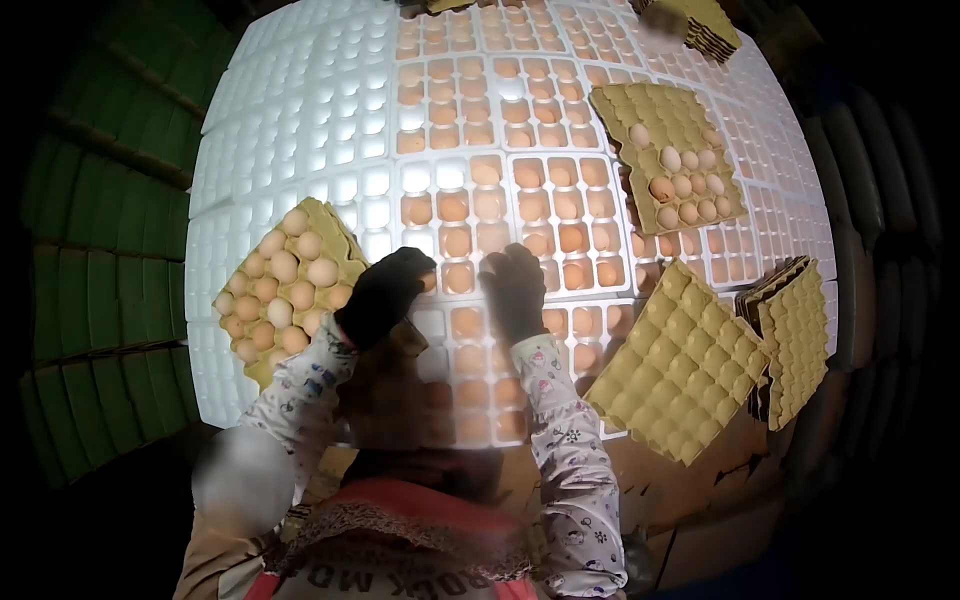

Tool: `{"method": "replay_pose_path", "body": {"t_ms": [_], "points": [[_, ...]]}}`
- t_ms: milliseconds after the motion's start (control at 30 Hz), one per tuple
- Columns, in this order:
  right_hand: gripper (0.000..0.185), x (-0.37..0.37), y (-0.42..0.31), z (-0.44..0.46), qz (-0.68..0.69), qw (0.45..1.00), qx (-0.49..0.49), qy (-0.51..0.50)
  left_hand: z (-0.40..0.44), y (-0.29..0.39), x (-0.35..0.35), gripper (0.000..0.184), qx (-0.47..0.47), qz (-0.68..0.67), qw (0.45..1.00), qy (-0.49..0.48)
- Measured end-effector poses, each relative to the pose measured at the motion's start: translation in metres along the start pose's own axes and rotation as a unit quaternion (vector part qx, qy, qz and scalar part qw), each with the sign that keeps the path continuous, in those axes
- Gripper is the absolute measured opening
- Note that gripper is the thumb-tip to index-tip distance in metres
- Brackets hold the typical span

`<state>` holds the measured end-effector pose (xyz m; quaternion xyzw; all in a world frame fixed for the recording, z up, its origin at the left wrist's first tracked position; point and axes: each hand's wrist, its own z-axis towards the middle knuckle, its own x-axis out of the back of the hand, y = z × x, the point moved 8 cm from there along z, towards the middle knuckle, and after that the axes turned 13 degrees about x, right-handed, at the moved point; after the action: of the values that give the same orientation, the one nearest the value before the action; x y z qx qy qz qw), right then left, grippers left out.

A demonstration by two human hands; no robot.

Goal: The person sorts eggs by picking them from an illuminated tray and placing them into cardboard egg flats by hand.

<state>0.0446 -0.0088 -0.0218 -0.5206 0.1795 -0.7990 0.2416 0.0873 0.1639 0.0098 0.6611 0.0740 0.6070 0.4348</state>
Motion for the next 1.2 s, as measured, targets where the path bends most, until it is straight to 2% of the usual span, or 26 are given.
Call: {"method": "replay_pose_path", "body": {"t_ms": [33, 67, 100, 167, 200, 233, 267, 300, 333, 400, 433, 467, 533, 567, 667, 733, 767, 833, 867, 933, 1000, 1033, 1100, 1133, 1167, 1200], "points": [[0.023, 0.0, 0.0, 0.004, 0.016, 0.999, -0.031, -0.007, -0.008, 0.011, 0.039, 0.025, 0.017, -0.021, 1.0, 0.004], [0.023, 0.0, -0.001, 0.005, 0.032, 0.997, -0.062, -0.014, -0.025, -0.005, 0.072, 0.031, 0.126, -0.091, 0.988, 0.023], [0.022, 0.0, -0.004, 0.006, 0.03, 0.994, -0.098, -0.038, -0.041, -0.013, 0.113, 0.032, 0.168, -0.014, 0.983, 0.076], [0.016, -0.02, -0.01, -0.001, 0.068, 0.995, -0.055, -0.039, -0.117, -0.063, 0.186, 0.036, 0.265, -0.069, 0.913, 0.303], [0.014, -0.03, -0.024, -0.001, 0.117, 0.992, -0.034, -0.044, -0.162, -0.086, 0.208, 0.038, 0.377, -0.05, 0.853, 0.358], [0.018, -0.046, -0.039, 0.003, 0.223, 0.973, -0.042, -0.031, -0.226, -0.149, 0.223, 0.037, 0.389, 0.074, 0.829, 0.395], [0.022, -0.063, -0.055, 0.005, 0.334, 0.934, -0.094, -0.09, -0.28, -0.209, 0.208, 0.042, 0.446, -0.192, 0.789, 0.378], [0.029, -0.079, -0.073, 0.009, 0.339, 0.931, -0.072, -0.119, -0.303, -0.218, 0.181, 0.052, 0.539, -0.358, 0.681, 0.343], [0.037, -0.096, -0.088, 0.013, 0.341, 0.927, -0.049, -0.147, -0.301, -0.217, 0.153, 0.062, 0.588, -0.442, 0.635, 0.236], [0.058, -0.165, -0.087, -0.002, 0.345, 0.882, -0.121, -0.298, -0.284, -0.205, 0.112, 0.061, 0.498, -0.556, 0.653, 0.13], [0.061, -0.178, -0.083, -0.001, 0.324, 0.889, -0.114, -0.303, -0.268, -0.194, 0.102, 0.056, 0.412, -0.552, 0.72, 0.087], [0.065, -0.19, -0.078, 0.0, 0.302, 0.896, -0.108, -0.308, -0.261, -0.182, 0.099, 0.056, 0.448, -0.63, 0.624, 0.116], [0.052, -0.186, -0.082, 0.005, 0.425, 0.839, -0.186, -0.285, -0.244, -0.167, 0.094, 0.053, 0.445, -0.673, 0.577, 0.123], [0.07, -0.154, -0.107, 0.024, 0.289, 0.886, -0.182, -0.314, -0.235, -0.16, 0.095, 0.052, 0.436, -0.675, 0.584, 0.115], [0.064, -0.131, -0.135, 0.032, 0.434, 0.854, -0.156, -0.243, -0.217, -0.14, 0.121, 0.048, 0.404, -0.658, 0.629, 0.091], [0.05, -0.095, -0.176, 0.021, 0.437, 0.805, -0.321, -0.239, -0.217, -0.132, 0.156, 0.046, 0.391, -0.635, 0.661, 0.087], [0.058, -0.108, -0.168, 0.011, 0.431, 0.843, -0.254, -0.2, -0.219, -0.132, 0.176, 0.045, 0.389, -0.619, 0.676, 0.092], [0.053, -0.107, -0.208, 0.002, 0.478, 0.816, -0.288, -0.149, -0.223, -0.142, 0.216, 0.042, 0.384, -0.567, 0.721, 0.102], [0.051, -0.102, -0.234, 0.002, 0.468, 0.824, -0.292, -0.132, -0.223, -0.151, 0.243, 0.041, 0.395, -0.382, 0.826, 0.123], [0.049, -0.131, -0.253, -0.022, 0.488, 0.814, -0.303, -0.083, -0.23, -0.171, 0.264, 0.045, 0.261, -0.596, 0.759, -0.017], [0.048, -0.153, -0.271, -0.028, 0.375, 0.902, -0.179, -0.12, -0.265, -0.226, 0.274, 0.045, 0.386, -0.387, 0.822, 0.156], [0.047, -0.163, -0.28, -0.032, 0.309, 0.935, -0.119, -0.125, -0.271, -0.237, 0.278, 0.045, 0.41, -0.41, 0.804, 0.13], [0.046, -0.193, -0.277, -0.05, 0.315, 0.934, -0.12, -0.12, -0.281, -0.26, 0.287, 0.046, 0.454, -0.454, 0.763, 0.074], [0.045, -0.205, -0.274, -0.057, 0.282, 0.95, -0.08, -0.107, -0.292, -0.28, 0.285, 0.044, 0.452, -0.48, 0.745, 0.101], [0.045, -0.213, -0.273, -0.061, 0.338, 0.924, -0.154, -0.093, -0.304, -0.307, 0.272, 0.042, 0.449, -0.505, 0.726, 0.125], [0.045, -0.211, -0.274, -0.058, 0.326, 0.929, -0.147, -0.091, -0.305, -0.314, 0.274, 0.043, 0.468, -0.394, 0.784, 0.107]]}}
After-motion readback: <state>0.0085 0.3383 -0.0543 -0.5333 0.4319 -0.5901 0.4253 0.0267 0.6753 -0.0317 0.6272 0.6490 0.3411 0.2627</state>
